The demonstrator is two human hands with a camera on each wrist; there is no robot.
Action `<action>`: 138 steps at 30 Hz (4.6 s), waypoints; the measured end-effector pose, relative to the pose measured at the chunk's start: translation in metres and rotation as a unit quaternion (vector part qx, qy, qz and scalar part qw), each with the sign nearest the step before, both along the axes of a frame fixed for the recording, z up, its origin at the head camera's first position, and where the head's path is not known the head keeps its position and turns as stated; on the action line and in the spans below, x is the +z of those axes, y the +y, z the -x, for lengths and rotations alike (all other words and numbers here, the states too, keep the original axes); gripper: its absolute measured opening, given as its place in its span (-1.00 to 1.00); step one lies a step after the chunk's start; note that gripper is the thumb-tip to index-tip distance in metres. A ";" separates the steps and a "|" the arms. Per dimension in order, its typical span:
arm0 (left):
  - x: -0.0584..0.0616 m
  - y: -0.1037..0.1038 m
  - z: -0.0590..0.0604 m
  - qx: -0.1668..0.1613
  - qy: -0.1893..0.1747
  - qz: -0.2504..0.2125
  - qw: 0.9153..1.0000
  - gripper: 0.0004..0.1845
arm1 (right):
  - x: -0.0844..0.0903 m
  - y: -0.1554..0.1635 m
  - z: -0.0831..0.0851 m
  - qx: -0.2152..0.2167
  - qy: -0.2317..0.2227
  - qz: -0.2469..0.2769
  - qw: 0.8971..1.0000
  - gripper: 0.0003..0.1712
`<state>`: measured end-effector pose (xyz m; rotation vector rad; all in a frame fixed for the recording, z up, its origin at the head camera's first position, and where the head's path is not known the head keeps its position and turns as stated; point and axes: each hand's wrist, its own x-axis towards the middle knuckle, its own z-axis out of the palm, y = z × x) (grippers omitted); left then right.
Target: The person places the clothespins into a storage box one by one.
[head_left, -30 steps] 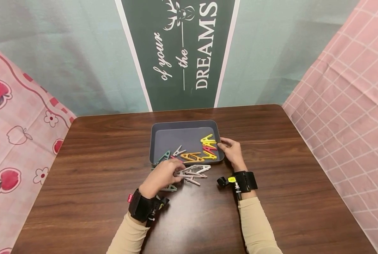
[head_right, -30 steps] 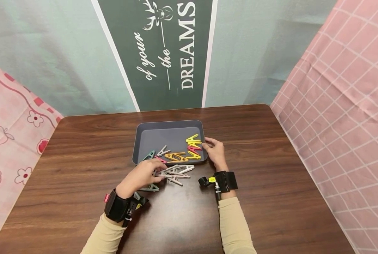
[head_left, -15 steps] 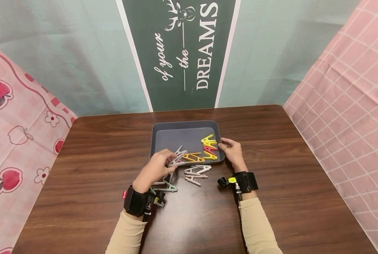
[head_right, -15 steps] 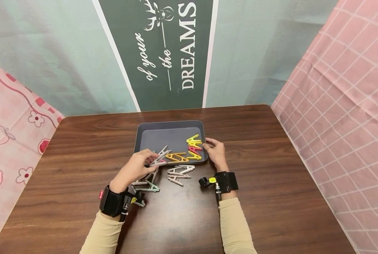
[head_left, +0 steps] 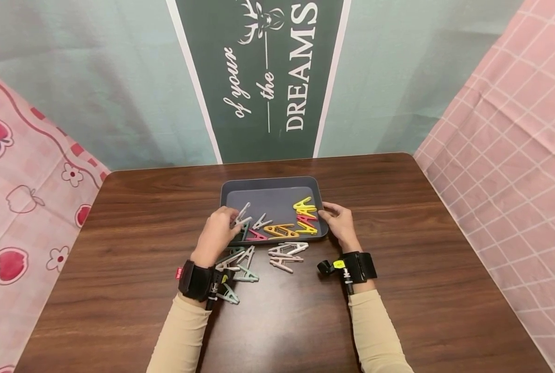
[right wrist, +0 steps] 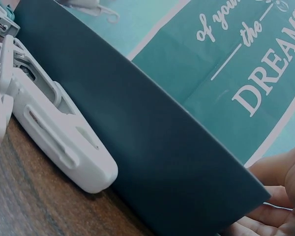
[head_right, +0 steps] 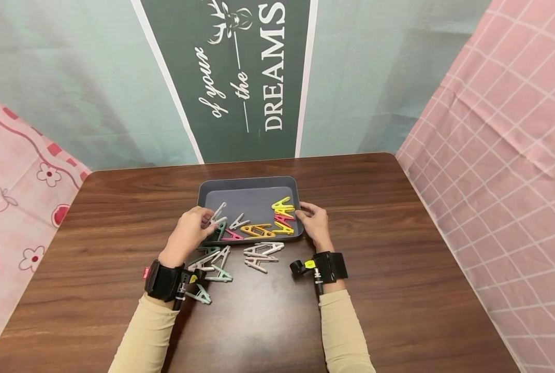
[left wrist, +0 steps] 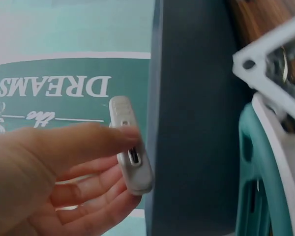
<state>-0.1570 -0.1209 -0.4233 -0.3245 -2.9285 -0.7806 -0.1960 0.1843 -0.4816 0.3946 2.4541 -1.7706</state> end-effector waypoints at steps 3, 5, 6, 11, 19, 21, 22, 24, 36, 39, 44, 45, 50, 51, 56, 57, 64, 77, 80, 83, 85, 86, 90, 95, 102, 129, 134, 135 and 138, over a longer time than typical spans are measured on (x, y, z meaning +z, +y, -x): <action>-0.002 -0.001 0.004 0.014 0.005 0.012 1.000 -0.72 | 0.000 -0.001 0.000 -0.004 -0.001 0.003 1.000 -0.55; -0.003 -0.001 0.007 0.018 0.003 0.024 1.000 -0.73 | -0.001 -0.001 0.000 -0.005 -0.001 0.001 1.000 -0.55; -0.003 -0.001 0.008 0.019 0.004 0.034 0.999 -0.73 | -0.001 -0.001 0.000 -0.006 0.000 0.000 1.000 -0.55; -0.007 0.002 0.012 0.027 0.021 0.077 0.996 -0.80 | -0.002 -0.001 0.000 -0.003 0.005 -0.001 1.000 -0.55; -0.012 0.010 0.015 0.058 0.036 0.142 0.988 -0.79 | -0.001 -0.002 0.000 -0.007 0.005 0.003 1.000 -0.56; -0.012 0.012 0.015 0.066 0.030 0.151 0.986 -0.78 | -0.001 -0.002 0.000 -0.007 0.003 0.003 1.000 -0.56; -0.012 0.013 0.015 0.069 0.027 0.154 0.985 -0.79 | -0.001 -0.002 0.000 -0.007 0.002 0.003 1.000 -0.55; -0.012 0.015 0.016 0.075 0.025 0.160 0.984 -0.81 | 0.000 -0.002 0.000 -0.007 -0.002 0.004 1.000 -0.55; -0.011 0.018 0.013 0.076 0.009 0.177 0.981 -0.88 | 0.003 -0.003 0.000 -0.008 0.002 0.004 1.000 -0.55; -0.010 0.019 0.013 0.078 -0.002 0.182 0.980 -0.91 | 0.003 -0.004 -0.001 -0.007 0.005 0.001 1.000 -0.55; -0.011 0.021 0.013 0.082 -0.023 0.180 0.980 -0.91 | 0.004 -0.004 -0.003 -0.007 0.009 0.000 1.000 -0.55; -0.011 0.021 0.013 0.082 -0.028 0.180 0.980 -0.90 | 0.003 -0.004 -0.003 -0.007 0.009 -0.001 1.000 -0.55; -0.011 0.022 0.014 0.079 -0.040 0.180 0.980 -0.89 | 0.003 -0.004 -0.003 -0.006 0.006 0.000 1.000 -0.55; -0.011 0.022 0.014 0.077 -0.041 0.179 0.980 -0.89 | 0.003 -0.004 -0.003 -0.006 0.005 0.001 1.000 -0.55; -0.011 0.022 0.013 0.075 -0.035 0.176 0.981 -0.88 | 0.003 -0.003 -0.003 -0.006 0.005 -0.003 1.000 -0.55; -0.011 0.022 0.013 0.075 -0.033 0.174 0.981 -0.87 | 0.003 -0.003 -0.003 -0.007 0.005 -0.004 1.000 -0.55; -0.009 0.020 0.010 0.074 -0.033 0.168 0.982 -0.86 | 0.002 -0.004 -0.002 -0.007 0.006 -0.004 1.000 -0.55; -0.005 0.010 -0.008 0.030 0.056 0.069 0.996 -0.85 | 0.001 -0.004 -0.001 -0.009 0.006 -0.002 1.000 -0.55; -0.003 0.009 -0.014 0.015 0.064 0.040 0.997 -0.81 | 0.000 -0.003 -0.001 -0.010 0.006 -0.003 1.000 -0.55; 0.000 0.009 -0.018 0.010 0.062 0.019 0.998 -0.79 | 0.000 -0.003 -0.001 -0.012 0.007 -0.002 1.000 -0.56; 0.002 0.008 -0.021 0.012 0.055 0.008 0.998 -0.78 | 0.000 -0.003 -0.001 -0.012 0.006 0.000 1.000 -0.56; 0.002 0.007 -0.022 0.014 0.050 0.003 0.999 -0.77 | 0.000 -0.003 -0.001 -0.011 0.005 -0.001 1.000 -0.56; 0.005 0.001 -0.023 0.008 0.029 -0.016 0.999 -0.75 | 0.001 -0.004 0.000 -0.012 0.005 0.004 1.000 -0.56; 0.006 -0.011 -0.023 -0.021 0.016 -0.031 0.999 -0.72 | 0.002 -0.004 0.001 -0.011 0.017 -0.001 1.000 -0.56; 0.005 -0.026 -0.029 -0.060 0.036 -0.042 0.997 -0.76 | 0.002 -0.004 -0.001 -0.007 0.017 -0.006 1.000 -0.54; -0.018 -0.055 -0.092 -0.174 0.060 0.081 0.979 -0.72 | 0.000 -0.004 -0.002 -0.008 0.019 0.001 1.000 -0.55; -0.021 -0.054 -0.097 -0.182 0.052 0.087 0.978 -0.68 | 0.000 -0.003 -0.003 -0.006 0.017 0.000 1.000 -0.55; -0.022 -0.054 -0.098 -0.182 0.051 0.087 0.978 -0.68 | -0.001 -0.003 -0.003 -0.006 0.016 0.000 1.000 -0.55; -0.023 -0.053 -0.099 -0.183 0.048 0.096 0.977 -0.68 | -0.001 -0.003 -0.002 -0.007 0.014 0.003 1.000 -0.55</action>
